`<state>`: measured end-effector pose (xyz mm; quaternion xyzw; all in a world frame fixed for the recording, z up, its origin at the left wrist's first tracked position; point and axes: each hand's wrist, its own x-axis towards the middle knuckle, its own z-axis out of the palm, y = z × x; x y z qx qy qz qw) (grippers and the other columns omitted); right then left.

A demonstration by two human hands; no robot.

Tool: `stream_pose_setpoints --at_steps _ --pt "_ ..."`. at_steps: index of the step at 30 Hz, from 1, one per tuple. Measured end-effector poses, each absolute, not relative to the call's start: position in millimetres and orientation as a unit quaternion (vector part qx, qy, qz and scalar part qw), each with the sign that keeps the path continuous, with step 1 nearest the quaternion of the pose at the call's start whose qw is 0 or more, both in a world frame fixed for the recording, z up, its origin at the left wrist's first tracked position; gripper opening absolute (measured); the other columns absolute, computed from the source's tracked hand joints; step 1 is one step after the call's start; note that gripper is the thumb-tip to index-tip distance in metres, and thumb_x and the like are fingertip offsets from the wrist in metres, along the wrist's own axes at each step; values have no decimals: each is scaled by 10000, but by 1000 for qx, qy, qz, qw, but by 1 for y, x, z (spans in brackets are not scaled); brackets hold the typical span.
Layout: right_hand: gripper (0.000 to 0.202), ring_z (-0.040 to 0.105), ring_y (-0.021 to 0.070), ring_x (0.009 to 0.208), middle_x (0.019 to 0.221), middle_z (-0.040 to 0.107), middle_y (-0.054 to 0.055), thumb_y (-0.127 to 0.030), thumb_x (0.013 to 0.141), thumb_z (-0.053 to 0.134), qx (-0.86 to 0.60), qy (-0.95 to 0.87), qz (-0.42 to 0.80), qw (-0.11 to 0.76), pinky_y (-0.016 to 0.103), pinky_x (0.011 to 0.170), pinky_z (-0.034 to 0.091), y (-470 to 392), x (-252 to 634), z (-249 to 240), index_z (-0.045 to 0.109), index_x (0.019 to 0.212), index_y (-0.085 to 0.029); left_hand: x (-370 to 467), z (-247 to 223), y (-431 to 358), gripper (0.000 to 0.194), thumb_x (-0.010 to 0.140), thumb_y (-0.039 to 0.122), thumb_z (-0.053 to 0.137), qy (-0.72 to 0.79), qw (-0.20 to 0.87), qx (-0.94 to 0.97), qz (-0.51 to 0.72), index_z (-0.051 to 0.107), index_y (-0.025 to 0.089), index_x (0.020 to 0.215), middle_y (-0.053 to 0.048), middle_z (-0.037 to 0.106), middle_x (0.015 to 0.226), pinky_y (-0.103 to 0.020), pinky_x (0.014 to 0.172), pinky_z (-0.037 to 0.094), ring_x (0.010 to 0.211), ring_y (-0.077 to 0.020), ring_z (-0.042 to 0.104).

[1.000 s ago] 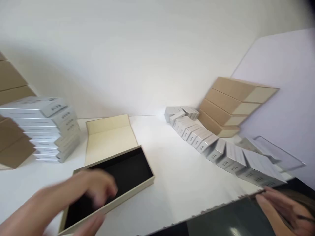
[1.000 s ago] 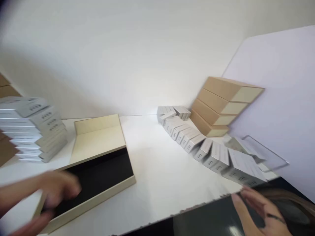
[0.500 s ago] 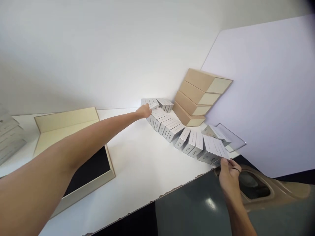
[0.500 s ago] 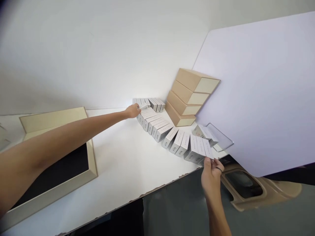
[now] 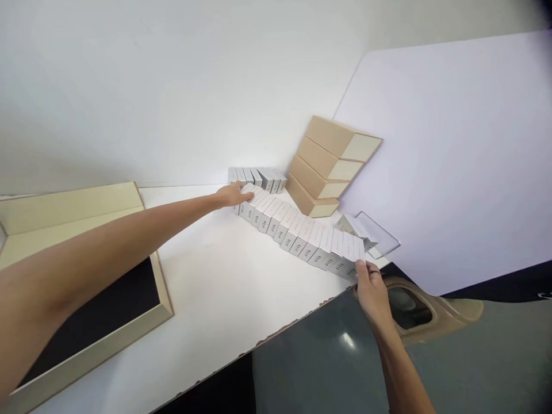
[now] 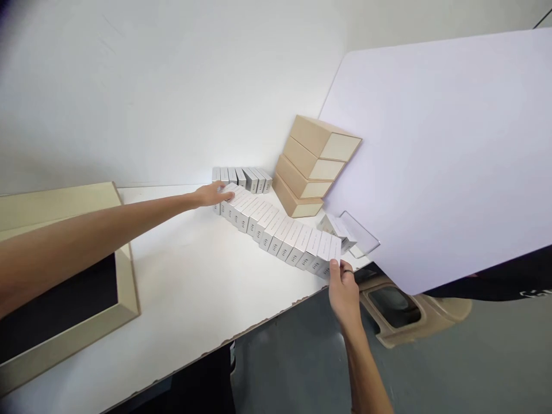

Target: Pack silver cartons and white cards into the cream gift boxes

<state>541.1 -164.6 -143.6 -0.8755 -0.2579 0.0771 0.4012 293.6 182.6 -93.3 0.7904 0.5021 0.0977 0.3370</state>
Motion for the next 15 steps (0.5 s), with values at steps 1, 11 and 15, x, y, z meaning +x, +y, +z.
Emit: stream_pose_setpoints --at_steps 1,11,15 --pt "739 578 366 1103 1214 642 154 -738 873 370 -874 -266 76 400 489 949 419 -164 542 -142 536 1346 -195 290 -94 183 567 939 558 542 497 351 789 84 481 205 1378 -129 561 1347 -496 979 501 1158 -270 594" --pt "745 486 303 1310 1435 531 113 -722 885 359 -844 -348 99 397 402 1080 370 -158 567 -144 522 1398 -207 239 -91 177 643 735 693 659 455 496 738 -40 627 231 1182 -115 644 1333 -351 1002 523 1245 -276 591" --pt "640 612 302 1103 1227 658 123 -680 871 422 -845 -358 91 386 425 1001 436 -136 582 -134 628 1232 -193 229 -86 161 493 795 602 659 457 532 712 -39 658 188 1063 -119 672 1291 -328 1008 531 1221 -263 614"
